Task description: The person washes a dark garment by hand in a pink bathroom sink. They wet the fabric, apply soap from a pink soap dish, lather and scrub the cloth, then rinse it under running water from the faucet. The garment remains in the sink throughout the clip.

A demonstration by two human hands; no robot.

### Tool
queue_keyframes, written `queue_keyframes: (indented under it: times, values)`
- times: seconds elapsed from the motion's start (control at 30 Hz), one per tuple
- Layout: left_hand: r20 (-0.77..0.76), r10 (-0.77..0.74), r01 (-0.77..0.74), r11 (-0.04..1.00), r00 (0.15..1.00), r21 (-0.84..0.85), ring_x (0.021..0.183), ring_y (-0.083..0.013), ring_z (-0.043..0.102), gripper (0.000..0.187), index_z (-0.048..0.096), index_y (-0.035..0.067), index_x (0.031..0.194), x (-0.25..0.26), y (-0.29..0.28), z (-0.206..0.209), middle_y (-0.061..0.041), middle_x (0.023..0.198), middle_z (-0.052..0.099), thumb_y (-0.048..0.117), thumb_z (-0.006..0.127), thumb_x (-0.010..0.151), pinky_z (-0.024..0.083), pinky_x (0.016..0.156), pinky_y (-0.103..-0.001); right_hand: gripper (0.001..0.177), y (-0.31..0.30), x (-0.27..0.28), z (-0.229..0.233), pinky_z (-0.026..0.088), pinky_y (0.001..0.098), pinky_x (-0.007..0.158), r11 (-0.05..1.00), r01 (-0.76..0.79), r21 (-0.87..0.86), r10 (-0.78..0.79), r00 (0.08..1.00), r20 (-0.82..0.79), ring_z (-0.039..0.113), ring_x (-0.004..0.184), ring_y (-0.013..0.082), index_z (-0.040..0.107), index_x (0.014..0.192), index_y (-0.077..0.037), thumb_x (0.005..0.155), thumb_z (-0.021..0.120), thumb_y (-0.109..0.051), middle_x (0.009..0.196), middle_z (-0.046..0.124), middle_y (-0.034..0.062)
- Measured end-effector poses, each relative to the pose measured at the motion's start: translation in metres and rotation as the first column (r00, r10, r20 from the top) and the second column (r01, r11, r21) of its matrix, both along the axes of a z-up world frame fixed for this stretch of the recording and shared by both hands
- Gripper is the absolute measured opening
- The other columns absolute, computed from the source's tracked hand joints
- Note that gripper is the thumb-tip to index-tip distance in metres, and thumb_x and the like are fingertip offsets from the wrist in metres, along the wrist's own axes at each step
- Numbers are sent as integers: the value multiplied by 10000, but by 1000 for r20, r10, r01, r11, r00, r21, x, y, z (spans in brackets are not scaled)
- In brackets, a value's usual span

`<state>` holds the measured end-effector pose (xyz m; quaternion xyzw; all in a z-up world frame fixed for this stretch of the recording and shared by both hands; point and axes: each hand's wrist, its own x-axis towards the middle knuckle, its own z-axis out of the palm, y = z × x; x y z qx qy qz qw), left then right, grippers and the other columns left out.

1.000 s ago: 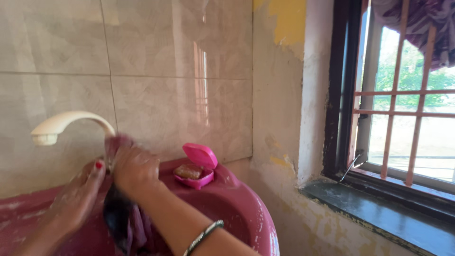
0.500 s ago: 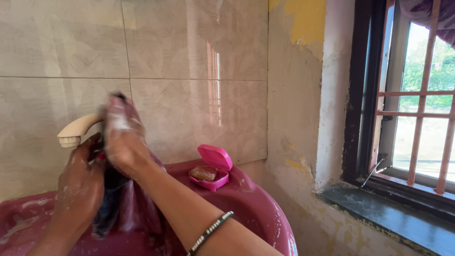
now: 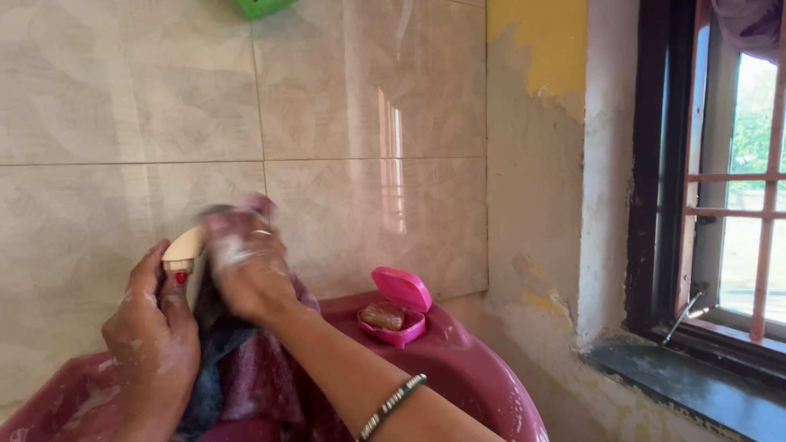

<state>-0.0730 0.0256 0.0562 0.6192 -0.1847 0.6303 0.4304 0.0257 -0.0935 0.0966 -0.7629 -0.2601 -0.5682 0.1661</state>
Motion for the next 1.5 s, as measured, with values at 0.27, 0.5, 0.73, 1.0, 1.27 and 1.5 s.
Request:
queue_keyframes:
  times: [0.27,0.5,0.73,1.0,1.27,1.5]
  values:
    - [-139,73,-78,997,988,-30,946,-374,728,298,740,51,1284,20,12,-10,-229,1016,734,126,642,1012,547,838,-458,603,28,-41,63,555,408,951,996,64,-61,-83,912,-402,720,1043,316,745,1210,-137,969,425,-588,1152,762,161]
    - [-109,31,-40,995,994,-88,927,-265,753,298,752,50,1275,17,13,-3,-196,1028,753,126,736,987,562,840,-390,431,-10,-7,72,542,450,946,982,27,188,101,764,-638,730,1025,277,716,1165,-145,996,416,-404,1133,754,114]
    - [-185,159,-172,983,970,-58,869,-375,724,228,768,55,1166,32,19,-14,-221,882,727,167,743,969,553,805,-446,462,23,-52,47,492,506,953,922,23,-386,27,992,124,687,1092,273,704,1222,-251,962,363,-424,1176,749,59]
    - [-182,219,-220,975,958,18,779,-415,693,263,787,123,1242,27,15,-3,-242,842,702,209,695,1012,537,765,-468,688,28,-26,83,506,445,962,985,103,-137,-152,893,-423,652,1090,290,763,1180,-187,789,469,-670,1191,722,118]
    - [-27,86,-88,991,996,-102,868,-338,736,203,787,91,1181,14,13,5,-211,984,729,182,744,1004,556,792,-421,519,-31,115,42,553,447,775,920,-130,370,295,850,-435,681,862,362,747,1100,-36,1102,341,-359,964,723,246]
    - [-59,125,-128,990,990,-63,871,-384,715,133,767,32,1082,27,24,-13,-229,920,717,119,724,990,543,774,-443,380,31,-24,35,513,511,953,976,45,-215,-48,999,-13,689,1024,282,763,1142,-276,941,453,-366,1158,753,46]
